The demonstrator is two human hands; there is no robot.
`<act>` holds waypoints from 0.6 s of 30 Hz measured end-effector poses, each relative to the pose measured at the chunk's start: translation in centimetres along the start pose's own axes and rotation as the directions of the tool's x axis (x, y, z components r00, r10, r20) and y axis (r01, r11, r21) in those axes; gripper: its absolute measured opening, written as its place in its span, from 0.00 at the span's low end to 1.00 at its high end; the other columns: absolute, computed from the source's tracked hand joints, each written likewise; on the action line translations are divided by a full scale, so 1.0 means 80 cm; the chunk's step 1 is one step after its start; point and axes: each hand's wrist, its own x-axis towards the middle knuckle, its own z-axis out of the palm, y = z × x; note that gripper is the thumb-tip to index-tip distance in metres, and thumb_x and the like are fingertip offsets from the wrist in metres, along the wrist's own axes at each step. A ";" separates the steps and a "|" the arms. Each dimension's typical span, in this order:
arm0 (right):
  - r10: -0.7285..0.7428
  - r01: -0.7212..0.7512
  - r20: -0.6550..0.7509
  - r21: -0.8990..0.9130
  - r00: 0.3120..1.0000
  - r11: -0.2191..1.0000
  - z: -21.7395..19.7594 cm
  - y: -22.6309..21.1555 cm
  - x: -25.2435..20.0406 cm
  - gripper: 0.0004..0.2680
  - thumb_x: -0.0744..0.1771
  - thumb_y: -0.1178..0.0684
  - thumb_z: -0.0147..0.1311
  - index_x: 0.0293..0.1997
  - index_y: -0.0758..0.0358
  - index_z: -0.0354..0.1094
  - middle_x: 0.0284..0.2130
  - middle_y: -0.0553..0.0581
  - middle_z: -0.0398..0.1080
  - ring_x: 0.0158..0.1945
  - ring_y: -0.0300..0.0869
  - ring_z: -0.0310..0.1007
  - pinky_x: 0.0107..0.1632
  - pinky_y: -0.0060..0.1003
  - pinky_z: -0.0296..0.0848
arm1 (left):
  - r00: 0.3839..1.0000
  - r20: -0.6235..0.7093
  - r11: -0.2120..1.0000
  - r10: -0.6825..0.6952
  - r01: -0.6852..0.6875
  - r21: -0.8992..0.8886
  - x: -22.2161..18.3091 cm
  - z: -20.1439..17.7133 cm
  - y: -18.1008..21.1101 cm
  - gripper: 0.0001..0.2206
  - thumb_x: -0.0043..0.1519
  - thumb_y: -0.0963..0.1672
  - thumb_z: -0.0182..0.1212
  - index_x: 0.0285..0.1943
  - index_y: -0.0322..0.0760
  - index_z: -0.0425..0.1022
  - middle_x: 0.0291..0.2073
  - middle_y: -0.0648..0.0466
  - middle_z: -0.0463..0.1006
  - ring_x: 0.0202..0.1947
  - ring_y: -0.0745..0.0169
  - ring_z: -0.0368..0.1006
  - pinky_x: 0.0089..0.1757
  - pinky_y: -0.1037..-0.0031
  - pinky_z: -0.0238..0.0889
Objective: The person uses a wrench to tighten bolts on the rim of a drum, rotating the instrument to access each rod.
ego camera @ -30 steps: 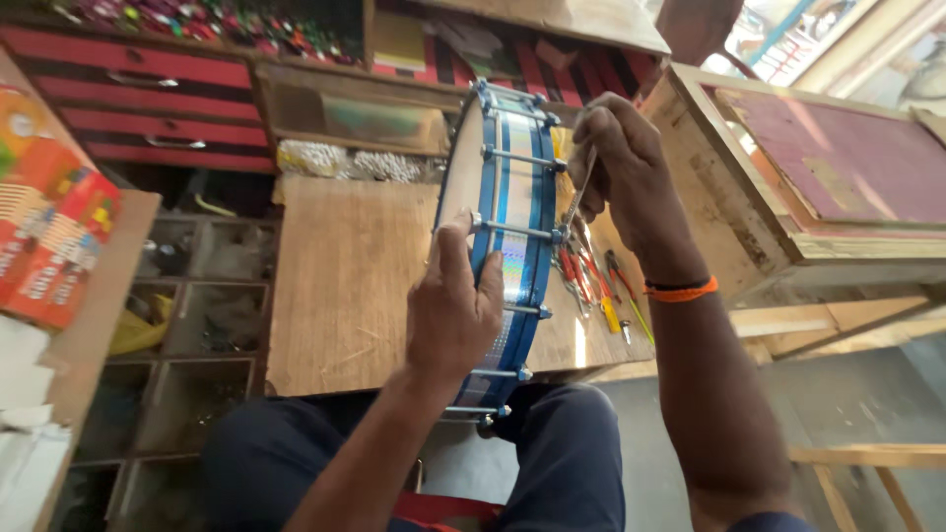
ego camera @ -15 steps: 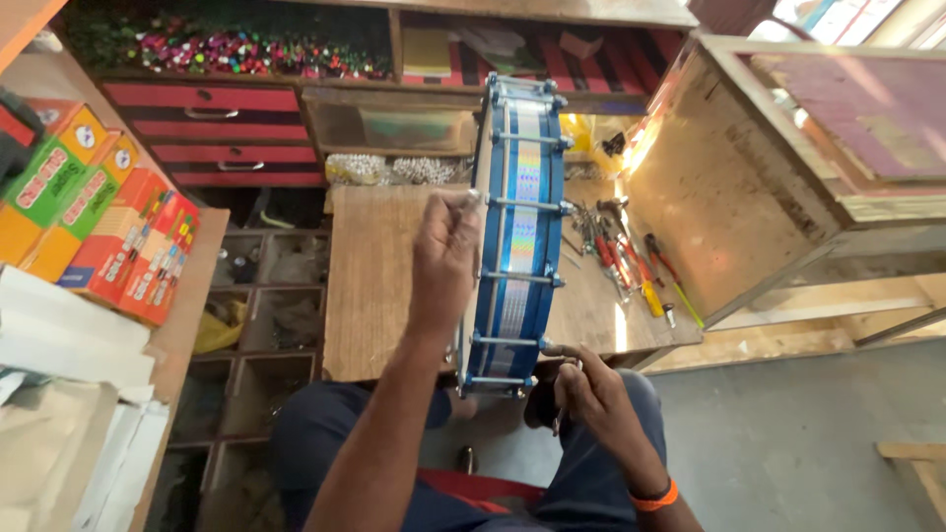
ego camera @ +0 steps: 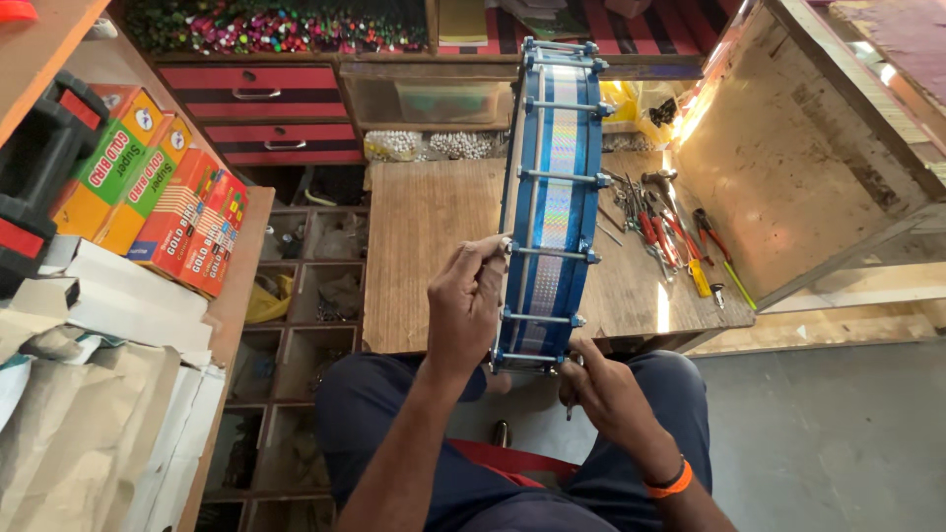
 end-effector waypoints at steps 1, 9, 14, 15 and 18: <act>-0.014 0.013 -0.010 -0.041 1.000 0.999 0.002 0.000 -0.001 0.09 0.70 0.55 0.45 0.55 0.66 0.60 0.19 0.56 0.73 0.22 0.42 0.77 0.29 0.37 0.75 | 0.999 -0.007 0.999 0.032 -0.032 0.016 -0.001 0.000 0.002 0.09 0.70 0.41 0.56 0.55 0.32 0.77 0.38 0.50 0.79 0.34 0.65 0.77 0.36 0.75 0.70; -0.050 0.039 -0.061 -0.163 0.997 0.986 0.006 -0.007 0.006 0.09 0.70 0.55 0.46 0.54 0.65 0.62 0.17 0.56 0.73 0.21 0.44 0.78 0.27 0.38 0.74 | 0.986 0.034 0.900 0.165 -0.165 0.402 -0.002 -0.002 0.020 0.13 0.69 0.40 0.53 0.62 0.35 0.72 0.45 0.46 0.81 0.41 0.47 0.81 0.37 0.62 0.74; -0.049 0.035 -0.051 -0.256 0.997 0.966 0.006 0.000 0.011 0.09 0.69 0.54 0.48 0.53 0.65 0.62 0.17 0.57 0.73 0.22 0.46 0.78 0.28 0.40 0.73 | 0.992 0.042 0.906 0.119 -0.126 0.404 0.004 0.024 0.017 0.17 0.67 0.46 0.61 0.58 0.31 0.63 0.44 0.40 0.75 0.40 0.40 0.80 0.35 0.60 0.74; -0.041 0.027 -0.047 -0.275 0.998 0.961 0.004 0.000 0.012 0.09 0.69 0.54 0.48 0.53 0.64 0.63 0.17 0.58 0.73 0.23 0.46 0.78 0.29 0.41 0.73 | 0.989 0.028 0.903 0.148 -0.146 0.405 0.005 0.027 0.015 0.18 0.67 0.46 0.62 0.57 0.30 0.62 0.45 0.40 0.75 0.41 0.38 0.79 0.35 0.59 0.74; -0.234 0.214 -0.006 -0.383 0.972 0.899 -0.017 -0.005 0.017 0.11 0.67 0.54 0.52 0.54 0.65 0.64 0.25 0.61 0.75 0.28 0.49 0.78 0.30 0.42 0.73 | 0.980 -0.001 0.914 0.200 -0.186 0.360 0.004 0.030 0.010 0.15 0.68 0.45 0.60 0.58 0.30 0.63 0.45 0.40 0.75 0.40 0.36 0.79 0.35 0.57 0.74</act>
